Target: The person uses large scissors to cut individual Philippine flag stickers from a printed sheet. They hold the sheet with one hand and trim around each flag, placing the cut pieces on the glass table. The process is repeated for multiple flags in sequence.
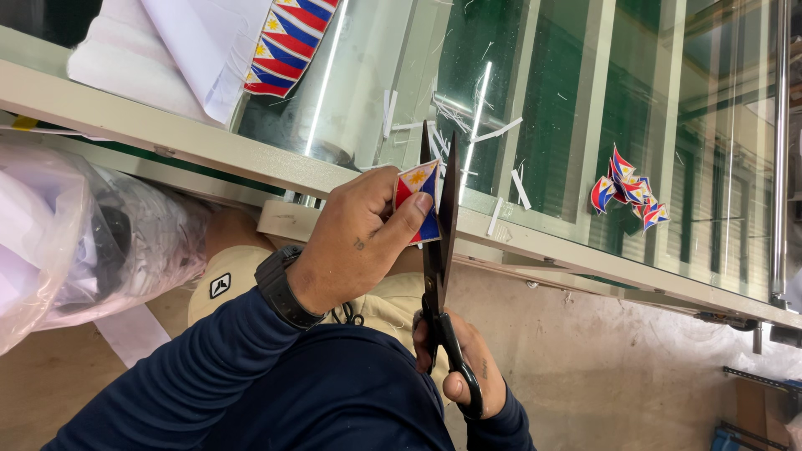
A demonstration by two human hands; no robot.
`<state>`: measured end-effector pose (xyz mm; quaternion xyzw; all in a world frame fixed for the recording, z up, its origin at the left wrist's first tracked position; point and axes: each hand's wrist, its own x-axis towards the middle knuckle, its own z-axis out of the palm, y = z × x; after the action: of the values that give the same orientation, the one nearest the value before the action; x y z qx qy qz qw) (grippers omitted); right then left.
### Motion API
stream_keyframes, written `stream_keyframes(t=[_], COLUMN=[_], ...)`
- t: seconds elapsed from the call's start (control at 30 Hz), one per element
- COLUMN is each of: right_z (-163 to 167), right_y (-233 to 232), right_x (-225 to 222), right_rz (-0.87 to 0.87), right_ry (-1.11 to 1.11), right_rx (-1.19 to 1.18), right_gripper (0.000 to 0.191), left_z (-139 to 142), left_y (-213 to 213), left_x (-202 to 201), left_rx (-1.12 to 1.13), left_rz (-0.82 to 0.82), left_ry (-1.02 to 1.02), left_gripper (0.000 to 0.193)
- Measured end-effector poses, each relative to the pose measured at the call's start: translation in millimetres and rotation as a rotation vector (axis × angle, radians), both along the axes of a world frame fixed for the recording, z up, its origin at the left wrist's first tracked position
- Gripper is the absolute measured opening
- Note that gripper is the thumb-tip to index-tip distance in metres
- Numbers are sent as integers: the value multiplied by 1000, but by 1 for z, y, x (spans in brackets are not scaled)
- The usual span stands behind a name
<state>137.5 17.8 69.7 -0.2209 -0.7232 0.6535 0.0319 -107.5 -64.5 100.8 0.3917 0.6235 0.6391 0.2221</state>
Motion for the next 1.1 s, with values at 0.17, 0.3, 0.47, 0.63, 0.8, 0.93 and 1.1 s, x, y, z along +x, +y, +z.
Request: stream_keyframes(t=[0.17, 0.3, 0.47, 0.63, 0.8, 0.93, 1.1], right_z=[-1, -3, -7, -10, -11, -10, -9], right_y=[-1, -1, -2, 0, 0, 0, 0], right_x=[0, -1, 1, 3, 4, 5, 5], right_rz=[-32, -45, -60, -79, -90, -101, -93], right_ry=[2, 13, 42, 77, 73, 54, 33], right_rx=[-5, -59, -85, -120, -109, -106, -102], right_gripper=[99, 97, 93, 89, 84, 82, 85], left_z=[-2, -3, -1, 3, 5, 5, 6], left_y=[0, 1, -1, 0, -1, 0, 0], left_x=[2, 3, 5, 7, 7, 6, 1], left_rx=[6, -38, 10, 43, 46, 48, -9], left_rz=[-22, -20, -45, -68, -101, -113, -104], left_ry=[3, 7, -41, -66, -142, -193, -241], left_gripper=[30, 33, 27, 31, 33, 33, 36])
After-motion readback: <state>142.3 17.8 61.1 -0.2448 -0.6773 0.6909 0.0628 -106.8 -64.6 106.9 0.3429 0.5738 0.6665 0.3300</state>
